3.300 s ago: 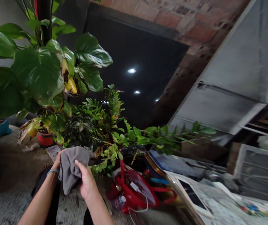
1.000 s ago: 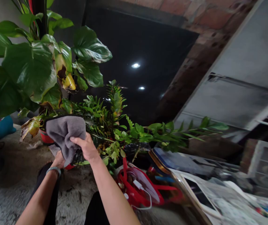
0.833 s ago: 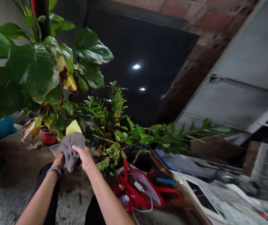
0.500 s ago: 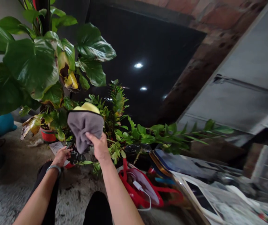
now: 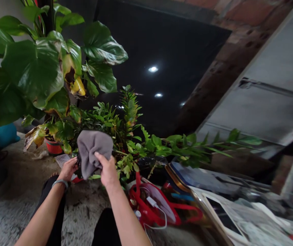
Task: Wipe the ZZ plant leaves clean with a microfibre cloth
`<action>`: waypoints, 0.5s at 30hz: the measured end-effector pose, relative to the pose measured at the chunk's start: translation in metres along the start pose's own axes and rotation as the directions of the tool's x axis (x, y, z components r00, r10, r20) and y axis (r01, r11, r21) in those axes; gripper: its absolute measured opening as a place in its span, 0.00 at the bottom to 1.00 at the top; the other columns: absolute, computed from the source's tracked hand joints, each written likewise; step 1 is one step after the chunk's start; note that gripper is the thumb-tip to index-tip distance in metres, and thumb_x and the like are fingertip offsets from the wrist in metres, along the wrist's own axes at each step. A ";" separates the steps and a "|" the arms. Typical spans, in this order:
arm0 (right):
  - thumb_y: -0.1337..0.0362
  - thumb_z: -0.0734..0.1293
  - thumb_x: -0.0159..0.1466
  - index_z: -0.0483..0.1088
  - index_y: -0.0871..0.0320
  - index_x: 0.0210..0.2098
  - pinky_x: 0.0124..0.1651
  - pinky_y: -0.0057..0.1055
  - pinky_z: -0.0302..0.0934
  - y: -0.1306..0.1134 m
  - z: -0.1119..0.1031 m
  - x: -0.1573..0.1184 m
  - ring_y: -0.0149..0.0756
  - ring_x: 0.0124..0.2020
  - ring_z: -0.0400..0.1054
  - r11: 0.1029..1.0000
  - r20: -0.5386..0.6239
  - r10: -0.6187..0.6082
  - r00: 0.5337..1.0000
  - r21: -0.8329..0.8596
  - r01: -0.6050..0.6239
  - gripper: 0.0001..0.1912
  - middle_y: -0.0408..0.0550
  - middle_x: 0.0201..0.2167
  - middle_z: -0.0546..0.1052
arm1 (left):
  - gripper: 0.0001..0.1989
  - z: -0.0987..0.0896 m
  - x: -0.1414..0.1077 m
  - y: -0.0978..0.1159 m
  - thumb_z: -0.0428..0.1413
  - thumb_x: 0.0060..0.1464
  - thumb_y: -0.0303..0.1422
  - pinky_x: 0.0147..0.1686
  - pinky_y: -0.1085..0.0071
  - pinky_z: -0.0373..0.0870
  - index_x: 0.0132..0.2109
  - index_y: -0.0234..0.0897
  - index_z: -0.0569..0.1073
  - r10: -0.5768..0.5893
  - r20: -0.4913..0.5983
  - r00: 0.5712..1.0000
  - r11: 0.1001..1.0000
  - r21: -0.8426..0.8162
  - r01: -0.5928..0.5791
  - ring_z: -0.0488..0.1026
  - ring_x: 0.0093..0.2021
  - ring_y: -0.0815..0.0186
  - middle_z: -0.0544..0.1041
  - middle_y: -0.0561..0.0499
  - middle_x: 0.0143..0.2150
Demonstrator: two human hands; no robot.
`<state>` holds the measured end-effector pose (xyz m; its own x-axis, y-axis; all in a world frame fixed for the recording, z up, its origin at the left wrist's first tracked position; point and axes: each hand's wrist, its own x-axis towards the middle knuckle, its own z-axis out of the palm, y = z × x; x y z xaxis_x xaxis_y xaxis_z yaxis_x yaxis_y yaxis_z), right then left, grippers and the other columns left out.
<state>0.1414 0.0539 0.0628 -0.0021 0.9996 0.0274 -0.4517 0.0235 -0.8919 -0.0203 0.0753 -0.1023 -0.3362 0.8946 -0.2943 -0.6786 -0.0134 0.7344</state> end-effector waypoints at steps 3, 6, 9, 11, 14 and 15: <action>0.68 0.78 0.42 0.79 0.55 0.32 0.46 0.32 0.71 -0.019 0.006 0.034 0.38 0.37 0.79 0.993 -0.125 -0.083 0.989 0.074 0.093 0.16 0.41 0.31 0.85 | 0.15 0.001 -0.002 0.000 0.72 0.37 0.30 0.25 0.73 0.67 0.36 0.33 0.82 0.006 0.007 1.000 1.000 -0.019 -0.006 0.66 0.23 0.72 0.73 0.55 0.25; 0.66 0.75 0.49 0.77 0.54 0.29 0.45 0.37 0.73 0.005 -0.006 0.034 0.41 0.38 0.80 0.959 -0.188 0.271 0.944 0.134 -0.249 0.07 0.42 0.25 0.84 | 0.15 -0.002 -0.001 0.000 0.72 0.37 0.29 0.23 0.73 0.65 0.35 0.32 0.81 -0.010 -0.047 0.999 1.000 -0.010 0.010 0.66 0.21 0.73 0.73 0.55 0.24; 0.63 0.74 0.53 0.78 0.55 0.29 0.43 0.44 0.74 0.043 -0.020 0.004 0.47 0.39 0.81 0.847 -0.185 0.532 0.826 0.127 -0.516 0.04 0.45 0.23 0.83 | 0.11 -0.005 0.006 0.001 0.70 0.38 0.27 0.21 0.74 0.64 0.33 0.33 0.80 -0.022 -0.177 0.984 1.000 -0.003 0.022 0.64 0.19 0.73 0.73 0.56 0.23; 0.62 0.76 0.51 0.79 0.56 0.30 0.43 0.42 0.74 0.053 -0.020 -0.014 0.48 0.40 0.81 0.856 -0.120 0.517 0.848 0.094 -0.509 0.07 0.48 0.26 0.84 | 0.10 -0.008 0.011 0.003 0.69 0.39 0.26 0.21 0.74 0.63 0.32 0.33 0.79 -0.010 -0.251 0.968 1.000 -0.010 0.007 0.63 0.18 0.74 0.72 0.57 0.22; 0.62 0.79 0.45 0.79 0.56 0.32 0.45 0.39 0.74 0.032 -0.007 -0.012 0.46 0.39 0.80 0.956 -0.002 0.289 0.957 0.059 -0.288 0.14 0.47 0.30 0.85 | 0.10 -0.009 0.014 0.009 0.69 0.38 0.26 0.22 0.75 0.63 0.32 0.33 0.78 0.020 -0.321 0.947 0.998 -0.057 -0.040 0.63 0.18 0.76 0.72 0.58 0.22; 0.62 0.79 0.44 0.79 0.56 0.33 0.45 0.38 0.73 0.020 -0.003 -0.003 0.45 0.39 0.80 0.982 0.016 0.180 0.983 0.058 -0.181 0.16 0.46 0.31 0.85 | 0.11 -0.008 0.013 0.011 0.69 0.38 0.26 0.22 0.75 0.64 0.32 0.32 0.78 0.024 -0.338 0.941 0.996 -0.071 -0.051 0.63 0.18 0.76 0.72 0.58 0.22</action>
<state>0.1350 0.0514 0.0440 -0.0975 0.9871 -0.1269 -0.4950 -0.1587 -0.8543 -0.0377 0.0831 -0.1030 -0.5533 0.6904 -0.4660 -0.7055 -0.0910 0.7029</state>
